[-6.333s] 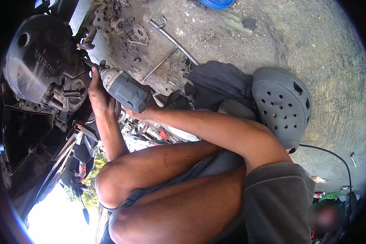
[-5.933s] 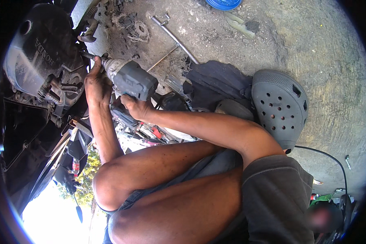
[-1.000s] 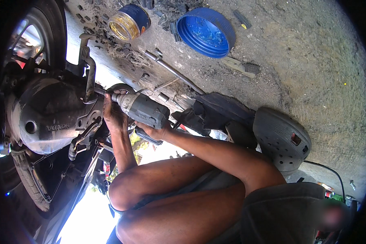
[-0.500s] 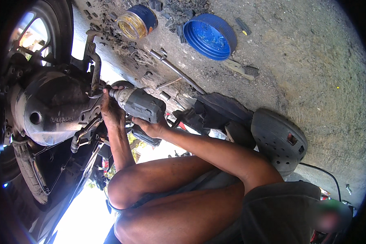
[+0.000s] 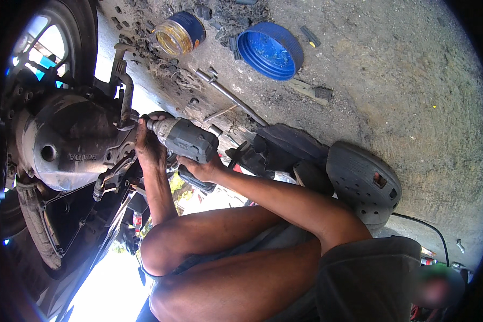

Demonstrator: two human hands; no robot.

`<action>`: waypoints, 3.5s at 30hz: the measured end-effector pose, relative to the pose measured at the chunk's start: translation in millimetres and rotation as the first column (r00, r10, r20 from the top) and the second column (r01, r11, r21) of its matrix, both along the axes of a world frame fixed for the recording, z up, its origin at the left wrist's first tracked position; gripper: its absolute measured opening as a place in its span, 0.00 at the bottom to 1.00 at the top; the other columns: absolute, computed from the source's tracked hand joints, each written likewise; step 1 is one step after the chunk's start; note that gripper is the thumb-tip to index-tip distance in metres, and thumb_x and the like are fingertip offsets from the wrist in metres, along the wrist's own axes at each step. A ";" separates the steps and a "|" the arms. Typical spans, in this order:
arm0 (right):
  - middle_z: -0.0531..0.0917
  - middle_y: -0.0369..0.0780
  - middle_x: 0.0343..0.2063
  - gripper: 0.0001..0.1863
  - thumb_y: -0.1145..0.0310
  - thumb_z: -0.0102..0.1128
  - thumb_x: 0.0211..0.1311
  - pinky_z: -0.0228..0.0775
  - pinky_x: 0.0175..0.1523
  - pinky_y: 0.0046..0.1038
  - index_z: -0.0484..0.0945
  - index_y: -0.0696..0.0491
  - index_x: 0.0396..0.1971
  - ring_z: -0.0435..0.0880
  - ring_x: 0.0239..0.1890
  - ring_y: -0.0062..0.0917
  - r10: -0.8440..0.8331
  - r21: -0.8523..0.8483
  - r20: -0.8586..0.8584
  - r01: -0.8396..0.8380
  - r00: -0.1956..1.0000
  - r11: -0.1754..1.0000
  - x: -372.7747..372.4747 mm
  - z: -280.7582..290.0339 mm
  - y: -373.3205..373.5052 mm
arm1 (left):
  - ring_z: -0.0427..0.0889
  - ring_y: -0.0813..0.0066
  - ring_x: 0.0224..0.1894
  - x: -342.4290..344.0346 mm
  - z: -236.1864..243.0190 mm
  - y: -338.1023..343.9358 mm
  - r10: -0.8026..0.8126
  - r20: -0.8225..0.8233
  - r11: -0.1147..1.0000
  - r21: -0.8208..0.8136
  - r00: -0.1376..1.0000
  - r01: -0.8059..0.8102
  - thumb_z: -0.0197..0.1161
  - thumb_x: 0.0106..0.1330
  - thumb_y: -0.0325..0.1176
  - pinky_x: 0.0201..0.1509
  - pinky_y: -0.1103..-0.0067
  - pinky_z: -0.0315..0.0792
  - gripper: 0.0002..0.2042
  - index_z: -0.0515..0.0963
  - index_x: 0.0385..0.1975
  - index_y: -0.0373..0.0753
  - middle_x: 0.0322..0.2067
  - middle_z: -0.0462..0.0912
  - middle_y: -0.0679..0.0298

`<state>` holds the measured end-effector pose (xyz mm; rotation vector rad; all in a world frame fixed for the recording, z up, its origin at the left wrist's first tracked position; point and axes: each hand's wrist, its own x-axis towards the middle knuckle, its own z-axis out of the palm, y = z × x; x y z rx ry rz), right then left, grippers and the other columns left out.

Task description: Repairing or maintaining a motorcycle engine/transmission area using an impact wrench and hand tools.

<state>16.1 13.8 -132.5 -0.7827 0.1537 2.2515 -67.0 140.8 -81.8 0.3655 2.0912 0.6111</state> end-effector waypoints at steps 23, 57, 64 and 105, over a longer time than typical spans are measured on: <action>0.73 0.45 0.56 0.30 0.50 0.62 0.56 0.52 0.64 0.33 0.72 0.54 0.54 0.64 0.60 0.32 0.342 -0.175 -0.533 -0.497 0.774 0.850 -17.6 0.7 5.1 | 0.84 0.63 0.35 10.8 1.0 1.1 -0.098 -0.357 0.993 -0.102 0.929 0.065 0.58 0.66 0.35 0.31 0.80 0.78 0.13 0.72 0.40 0.31 0.32 0.81 0.55; 0.74 0.45 0.53 0.20 0.67 0.52 0.65 0.63 0.59 0.37 0.69 0.53 0.56 0.72 0.54 0.32 0.097 0.501 0.352 -0.275 0.931 0.820 -23.6 -43.9 9.7 | 0.72 0.61 0.58 15.3 9.9 -18.4 -0.011 0.133 0.993 0.116 0.991 -0.004 0.54 0.68 0.43 0.61 0.65 0.67 0.23 0.65 0.55 0.31 0.54 0.73 0.49; 0.76 0.42 0.51 0.23 0.67 0.55 0.62 0.66 0.60 0.31 0.67 0.52 0.57 0.75 0.53 0.27 -0.044 0.472 0.176 -0.045 0.983 0.880 -30.5 -44.2 -2.3 | 0.81 0.64 0.39 14.7 0.9 -5.7 0.058 0.101 0.996 0.062 0.993 -0.064 0.56 0.67 0.39 0.47 0.66 0.76 0.12 0.72 0.39 0.35 0.35 0.80 0.56; 0.77 0.32 0.25 0.09 0.69 0.62 0.58 0.60 0.24 0.19 0.77 0.55 0.36 0.67 0.20 0.12 -0.038 -0.008 0.034 0.039 0.999 0.999 104.6 -23.2 86.0 | 0.77 0.67 0.50 118.3 -8.7 49.3 -0.035 0.203 0.991 0.137 0.979 0.007 0.55 0.68 0.47 0.56 0.68 0.69 0.22 0.68 0.52 0.34 0.46 0.78 0.57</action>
